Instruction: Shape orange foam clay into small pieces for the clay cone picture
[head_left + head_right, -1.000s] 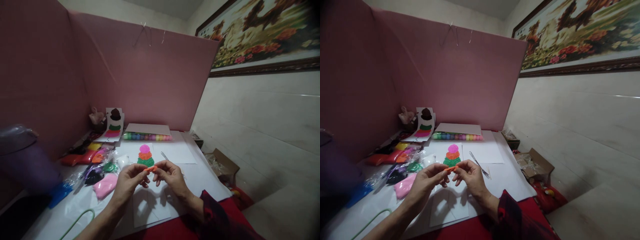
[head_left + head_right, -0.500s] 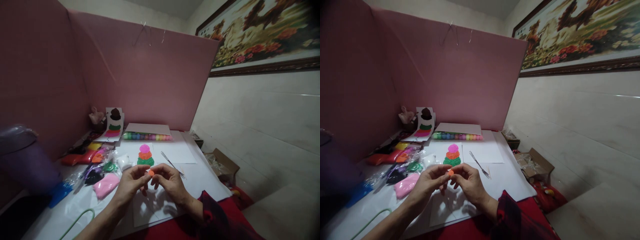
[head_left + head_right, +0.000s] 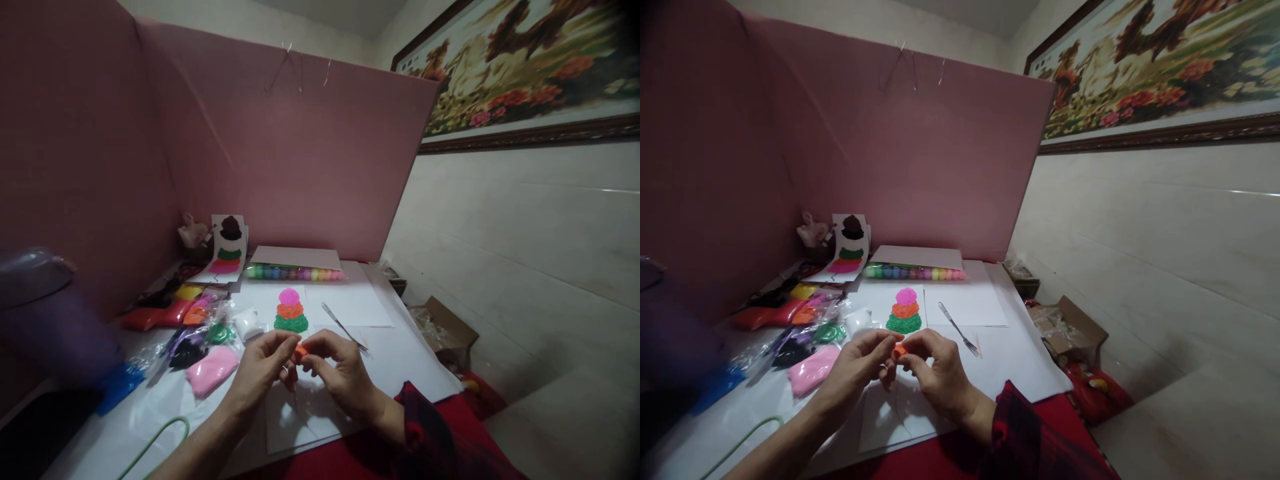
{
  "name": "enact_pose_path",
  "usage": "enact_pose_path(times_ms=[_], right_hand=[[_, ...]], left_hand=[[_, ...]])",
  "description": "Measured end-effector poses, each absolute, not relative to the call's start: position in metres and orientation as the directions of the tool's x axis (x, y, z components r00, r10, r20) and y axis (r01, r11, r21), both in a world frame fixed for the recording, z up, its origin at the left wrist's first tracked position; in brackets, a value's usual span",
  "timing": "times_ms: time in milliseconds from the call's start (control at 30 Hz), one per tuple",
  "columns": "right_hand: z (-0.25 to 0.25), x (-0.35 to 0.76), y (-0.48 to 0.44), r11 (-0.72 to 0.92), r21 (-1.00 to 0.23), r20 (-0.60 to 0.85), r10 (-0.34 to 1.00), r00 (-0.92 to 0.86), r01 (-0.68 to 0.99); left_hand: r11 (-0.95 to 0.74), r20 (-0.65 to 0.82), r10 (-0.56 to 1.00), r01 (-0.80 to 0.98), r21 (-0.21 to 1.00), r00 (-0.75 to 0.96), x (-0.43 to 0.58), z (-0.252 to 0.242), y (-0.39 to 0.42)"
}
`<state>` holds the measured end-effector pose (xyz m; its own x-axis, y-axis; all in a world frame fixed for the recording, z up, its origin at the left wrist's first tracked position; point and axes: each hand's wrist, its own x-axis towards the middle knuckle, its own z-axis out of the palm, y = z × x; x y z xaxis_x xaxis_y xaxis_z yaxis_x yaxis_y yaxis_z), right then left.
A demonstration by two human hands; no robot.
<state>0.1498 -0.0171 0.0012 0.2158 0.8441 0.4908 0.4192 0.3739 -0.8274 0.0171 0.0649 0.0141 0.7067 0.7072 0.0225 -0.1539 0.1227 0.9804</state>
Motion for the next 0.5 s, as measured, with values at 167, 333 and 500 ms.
enact_pose_path(times_ms=[167, 333, 500], right_hand=[[0.0024, 0.1486, -0.0195, 0.4, -0.713, 0.581, 0.796, 0.167, 0.575], [0.0024, 0.1496, -0.0211, 0.418, -0.686, 0.593, 0.796, 0.124, 0.596], [0.0023, 0.1487, -0.0214, 0.405, -0.754, 0.557, 0.812, 0.176, 0.518]], left_hand=[[0.1, 0.06, 0.656, -0.165, 0.981, 0.752, 0.0176, 0.0082, 0.0685], [0.125, 0.053, 0.671, -0.183, 0.975, 0.74, 0.0172, 0.0066, 0.0685], [0.113, 0.067, 0.646, -0.182, 0.977, 0.76, 0.0164, 0.0093, 0.0678]])
